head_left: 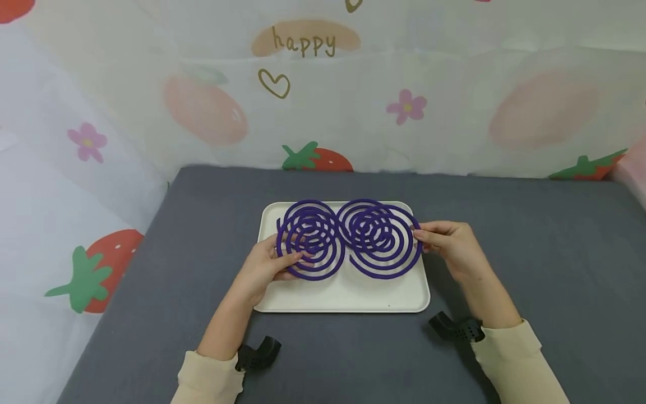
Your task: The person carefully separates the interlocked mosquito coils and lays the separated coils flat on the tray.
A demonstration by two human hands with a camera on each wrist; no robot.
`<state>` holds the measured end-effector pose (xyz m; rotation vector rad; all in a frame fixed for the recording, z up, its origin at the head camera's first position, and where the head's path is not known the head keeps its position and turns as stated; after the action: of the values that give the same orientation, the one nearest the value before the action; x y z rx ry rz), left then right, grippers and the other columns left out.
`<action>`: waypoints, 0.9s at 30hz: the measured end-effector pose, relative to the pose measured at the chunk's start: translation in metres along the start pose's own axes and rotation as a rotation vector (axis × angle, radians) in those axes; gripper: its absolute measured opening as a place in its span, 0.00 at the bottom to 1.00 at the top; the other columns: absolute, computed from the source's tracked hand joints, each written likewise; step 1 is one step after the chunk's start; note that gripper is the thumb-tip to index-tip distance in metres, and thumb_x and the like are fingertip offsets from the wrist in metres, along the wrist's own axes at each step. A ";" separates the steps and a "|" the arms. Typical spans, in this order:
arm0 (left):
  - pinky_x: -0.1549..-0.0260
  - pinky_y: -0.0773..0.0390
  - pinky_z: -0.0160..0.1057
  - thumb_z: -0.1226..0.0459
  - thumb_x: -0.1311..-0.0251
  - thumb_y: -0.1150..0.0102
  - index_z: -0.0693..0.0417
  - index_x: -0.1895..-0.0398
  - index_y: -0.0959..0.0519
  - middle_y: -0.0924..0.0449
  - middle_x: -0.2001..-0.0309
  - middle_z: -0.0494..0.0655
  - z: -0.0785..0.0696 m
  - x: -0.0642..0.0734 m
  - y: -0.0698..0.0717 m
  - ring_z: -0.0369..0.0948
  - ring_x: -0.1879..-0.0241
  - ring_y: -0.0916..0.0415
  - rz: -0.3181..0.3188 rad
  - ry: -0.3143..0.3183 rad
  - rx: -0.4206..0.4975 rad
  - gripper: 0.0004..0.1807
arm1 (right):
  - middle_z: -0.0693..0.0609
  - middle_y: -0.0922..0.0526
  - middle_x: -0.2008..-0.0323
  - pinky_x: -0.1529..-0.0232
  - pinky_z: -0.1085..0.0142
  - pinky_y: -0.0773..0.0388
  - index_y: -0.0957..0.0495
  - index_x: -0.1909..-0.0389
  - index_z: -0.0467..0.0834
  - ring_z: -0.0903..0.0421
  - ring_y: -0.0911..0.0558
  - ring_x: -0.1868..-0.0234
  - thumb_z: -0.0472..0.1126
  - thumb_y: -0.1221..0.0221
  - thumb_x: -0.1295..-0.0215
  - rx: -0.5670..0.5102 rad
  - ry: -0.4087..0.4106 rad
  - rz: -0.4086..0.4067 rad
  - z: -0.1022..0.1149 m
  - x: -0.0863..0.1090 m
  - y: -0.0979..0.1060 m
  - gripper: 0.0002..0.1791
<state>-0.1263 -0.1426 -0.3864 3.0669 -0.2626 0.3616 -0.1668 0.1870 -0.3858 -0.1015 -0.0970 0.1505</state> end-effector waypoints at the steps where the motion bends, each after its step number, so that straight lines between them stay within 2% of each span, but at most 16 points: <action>1: 0.72 0.18 0.34 0.72 0.38 0.44 0.69 0.41 0.34 0.17 0.60 0.56 0.003 0.004 0.003 0.37 0.68 0.18 0.008 0.014 -0.004 0.22 | 0.57 0.17 0.76 0.74 0.73 0.22 0.14 0.78 0.51 0.63 0.22 0.77 0.28 0.41 0.39 0.011 -0.011 0.005 -0.003 0.001 0.001 0.16; 4: 0.71 0.17 0.37 0.72 0.38 0.44 0.70 0.39 0.36 0.18 0.59 0.59 0.010 0.014 0.010 0.40 0.69 0.18 0.031 0.051 -0.026 0.25 | 0.57 0.17 0.76 0.74 0.72 0.22 0.15 0.77 0.52 0.64 0.21 0.77 0.28 0.41 0.40 0.041 -0.052 0.027 -0.009 0.006 0.002 0.16; 7: 0.71 0.17 0.39 0.73 0.38 0.44 0.72 0.39 0.38 0.19 0.57 0.63 0.017 0.020 0.015 0.42 0.68 0.17 0.059 0.064 -0.047 0.25 | 0.57 0.16 0.76 0.74 0.72 0.21 0.15 0.77 0.52 0.64 0.21 0.77 0.28 0.40 0.40 0.065 -0.087 0.058 -0.015 0.011 0.004 0.15; 12: 0.70 0.17 0.43 0.74 0.40 0.44 0.75 0.40 0.40 0.22 0.55 0.67 0.026 0.023 0.017 0.47 0.65 0.18 0.118 0.064 -0.056 0.26 | 0.58 0.17 0.76 0.74 0.71 0.20 0.15 0.75 0.51 0.64 0.22 0.77 0.30 0.39 0.41 0.150 -0.117 0.100 -0.023 0.017 0.006 0.12; 15: 0.69 0.17 0.43 0.74 0.40 0.44 0.77 0.40 0.41 0.23 0.55 0.68 0.028 0.022 0.018 0.48 0.64 0.18 0.137 0.072 -0.053 0.28 | 0.58 0.17 0.76 0.74 0.70 0.20 0.14 0.72 0.44 0.64 0.22 0.77 0.30 0.37 0.42 0.223 -0.109 0.116 -0.027 0.018 0.006 0.07; 17: 0.69 0.17 0.43 0.74 0.40 0.43 0.77 0.40 0.41 0.23 0.55 0.68 0.029 0.021 0.018 0.49 0.64 0.18 0.129 0.077 -0.061 0.27 | 0.57 0.17 0.77 0.74 0.69 0.19 0.15 0.68 0.37 0.64 0.21 0.78 0.31 0.36 0.43 0.264 -0.111 0.116 -0.030 0.018 0.005 0.03; 21: 0.68 0.17 0.42 0.73 0.41 0.42 0.78 0.41 0.39 0.21 0.56 0.67 0.031 0.019 0.020 0.49 0.63 0.18 0.103 0.079 -0.084 0.28 | 0.57 0.18 0.77 0.74 0.69 0.19 0.20 0.63 0.25 0.64 0.22 0.79 0.31 0.36 0.44 0.318 -0.123 0.114 -0.031 0.017 0.001 0.12; 27: 0.64 0.18 0.40 0.72 0.40 0.42 0.76 0.41 0.38 0.21 0.56 0.66 0.031 0.018 0.023 0.45 0.62 0.19 0.042 0.085 -0.065 0.27 | 0.56 0.18 0.78 0.75 0.68 0.20 0.24 0.55 0.22 0.63 0.22 0.79 0.33 0.36 0.43 0.362 -0.096 0.129 -0.029 0.016 -0.002 0.19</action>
<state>-0.1059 -0.1703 -0.4113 2.9773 -0.3293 0.4748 -0.1476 0.1847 -0.4132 0.2614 -0.1575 0.2988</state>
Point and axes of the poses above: each hand's wrist, its own x-axis away from the middle knuckle, its own y-axis out of the back of the hand, z = x × y, the point moved 1 cm from there along -x, towards the middle knuckle
